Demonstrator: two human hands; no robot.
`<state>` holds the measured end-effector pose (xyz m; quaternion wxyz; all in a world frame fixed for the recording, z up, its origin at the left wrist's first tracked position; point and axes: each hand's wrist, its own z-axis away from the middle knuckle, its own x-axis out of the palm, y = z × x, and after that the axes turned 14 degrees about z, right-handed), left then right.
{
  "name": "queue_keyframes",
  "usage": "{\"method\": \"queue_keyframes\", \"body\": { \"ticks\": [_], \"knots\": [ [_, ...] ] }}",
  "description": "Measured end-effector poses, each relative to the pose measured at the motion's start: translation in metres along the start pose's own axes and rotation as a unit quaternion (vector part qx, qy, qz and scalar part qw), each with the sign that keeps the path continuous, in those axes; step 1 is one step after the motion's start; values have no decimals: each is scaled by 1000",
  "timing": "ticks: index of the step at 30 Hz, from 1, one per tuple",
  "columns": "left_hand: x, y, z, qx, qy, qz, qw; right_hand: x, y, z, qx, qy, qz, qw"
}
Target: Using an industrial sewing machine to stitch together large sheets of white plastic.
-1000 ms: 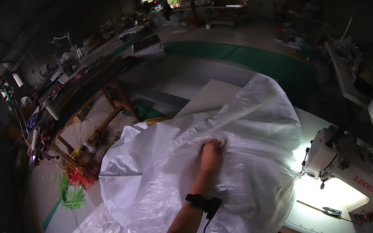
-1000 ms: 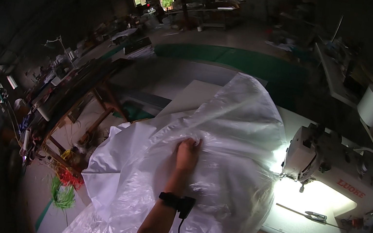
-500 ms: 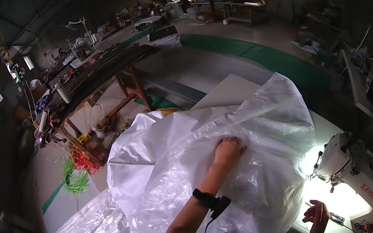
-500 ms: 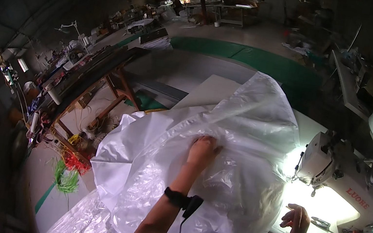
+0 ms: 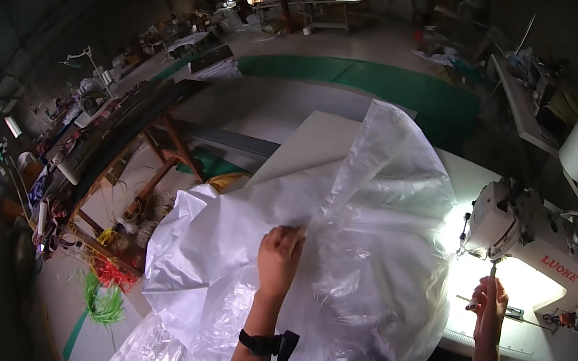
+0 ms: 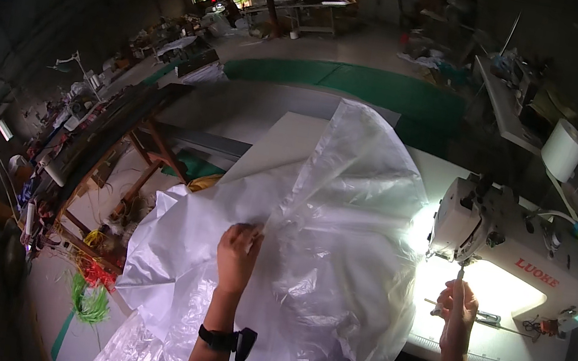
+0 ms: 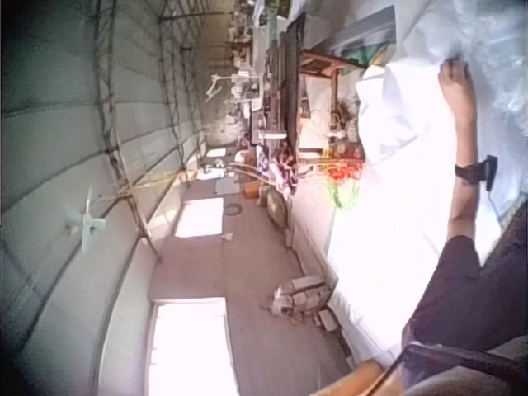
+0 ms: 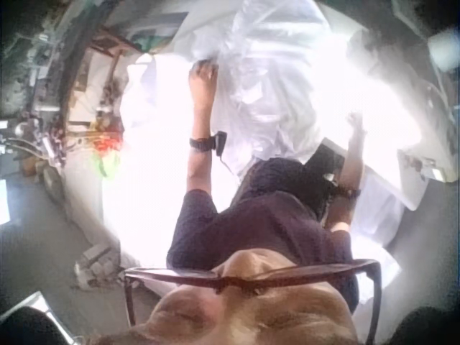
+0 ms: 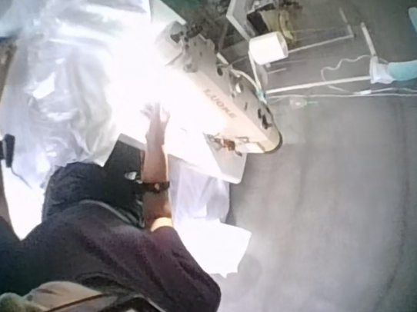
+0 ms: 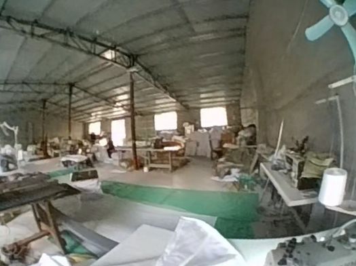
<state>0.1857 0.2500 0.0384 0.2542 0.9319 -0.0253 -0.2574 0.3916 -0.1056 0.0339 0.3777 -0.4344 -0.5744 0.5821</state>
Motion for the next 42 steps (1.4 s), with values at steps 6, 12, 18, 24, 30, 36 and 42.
{"method": "queue_keyframes", "body": {
  "ticks": [6,12,18,24,30,36,42],
  "knots": [
    [7,-7,44,65,-99,-21,993,5,5,-9,5,4,-26,1000],
    [7,-8,58,55,-135,-58,988,7,3,-12,-9,17,-22,1000],
    [6,-8,60,36,-141,-55,988,9,5,-10,1,30,-28,999],
    [9,-5,58,35,-124,-45,991,8,2,-10,12,34,-22,999],
    [8,-6,59,15,-140,-49,989,8,5,-12,7,25,-33,999],
    [5,4,50,-11,-191,-66,979,11,4,-12,6,27,-31,999],
    [0,1,56,4,-204,-62,977,10,1,-8,5,17,-33,999]
  ]
}}
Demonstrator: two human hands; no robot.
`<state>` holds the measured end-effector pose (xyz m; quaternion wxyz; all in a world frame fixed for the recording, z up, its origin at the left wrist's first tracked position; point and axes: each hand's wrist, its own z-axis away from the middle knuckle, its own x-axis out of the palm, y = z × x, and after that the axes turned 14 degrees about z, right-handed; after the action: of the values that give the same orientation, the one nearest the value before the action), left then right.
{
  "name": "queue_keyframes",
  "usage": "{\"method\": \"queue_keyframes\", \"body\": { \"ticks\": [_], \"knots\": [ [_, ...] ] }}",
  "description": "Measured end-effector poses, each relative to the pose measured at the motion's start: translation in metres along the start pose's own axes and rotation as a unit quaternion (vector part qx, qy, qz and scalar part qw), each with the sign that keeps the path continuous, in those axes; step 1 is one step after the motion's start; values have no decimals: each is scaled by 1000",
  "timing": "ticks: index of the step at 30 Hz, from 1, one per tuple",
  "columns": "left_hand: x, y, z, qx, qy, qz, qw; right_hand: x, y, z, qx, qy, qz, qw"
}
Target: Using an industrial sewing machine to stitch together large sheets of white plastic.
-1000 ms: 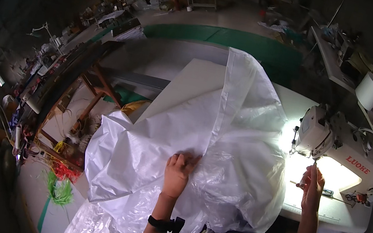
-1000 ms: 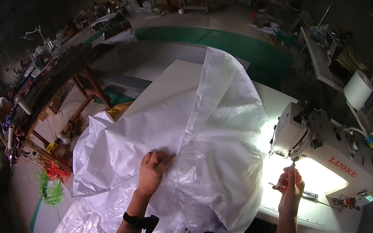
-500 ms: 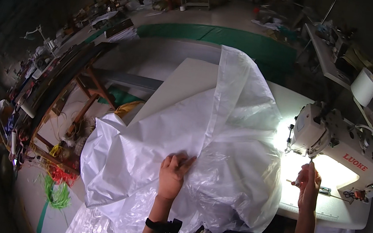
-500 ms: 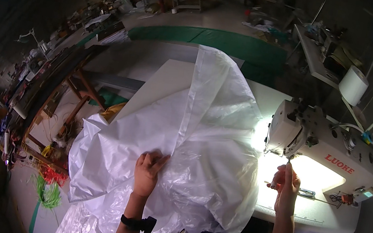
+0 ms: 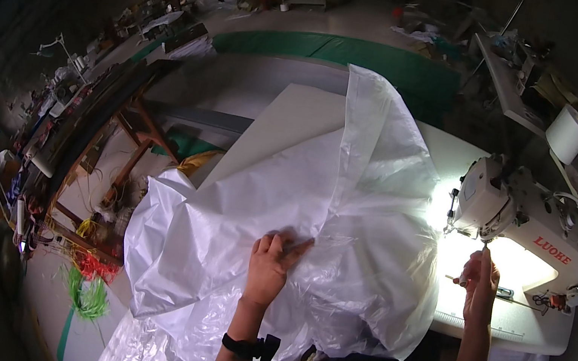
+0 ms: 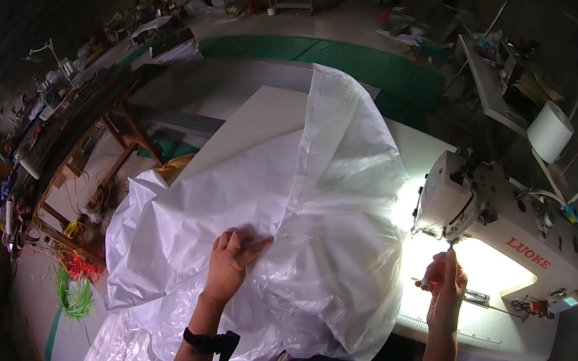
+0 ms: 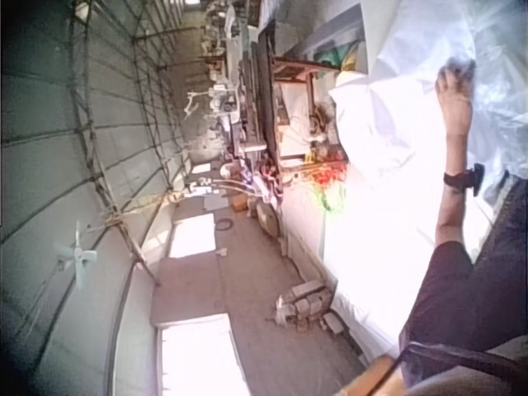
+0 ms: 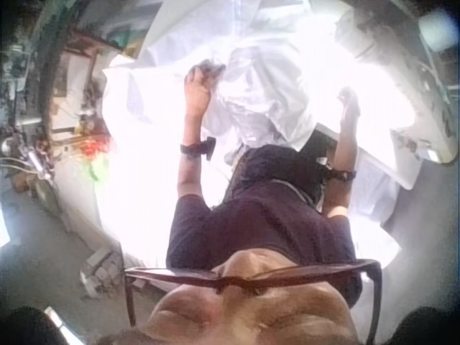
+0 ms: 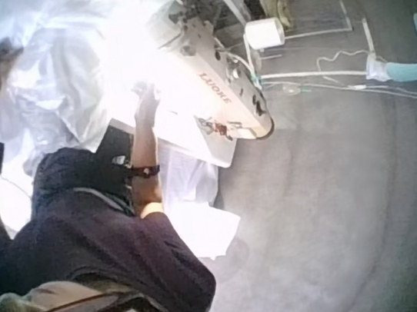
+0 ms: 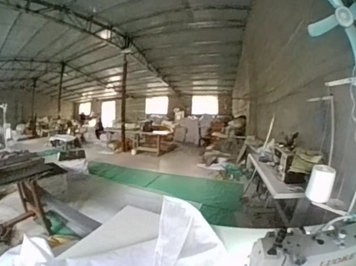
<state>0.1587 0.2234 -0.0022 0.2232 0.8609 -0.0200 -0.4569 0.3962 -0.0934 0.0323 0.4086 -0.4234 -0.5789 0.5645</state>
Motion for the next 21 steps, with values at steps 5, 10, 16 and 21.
{"method": "queue_keyframes", "body": {
  "ticks": [5,10,16,21],
  "knots": [
    [9,-5,6,15,-3,28,999,-8,-3,3,13,6,27,1000],
    [-3,4,12,13,17,28,999,-20,6,47,-12,-74,118,990],
    [-22,33,50,-8,29,36,999,-50,87,139,79,-221,222,946],
    [-18,-44,40,-79,42,-10,996,-3,74,160,96,-418,144,892]
  ]
}}
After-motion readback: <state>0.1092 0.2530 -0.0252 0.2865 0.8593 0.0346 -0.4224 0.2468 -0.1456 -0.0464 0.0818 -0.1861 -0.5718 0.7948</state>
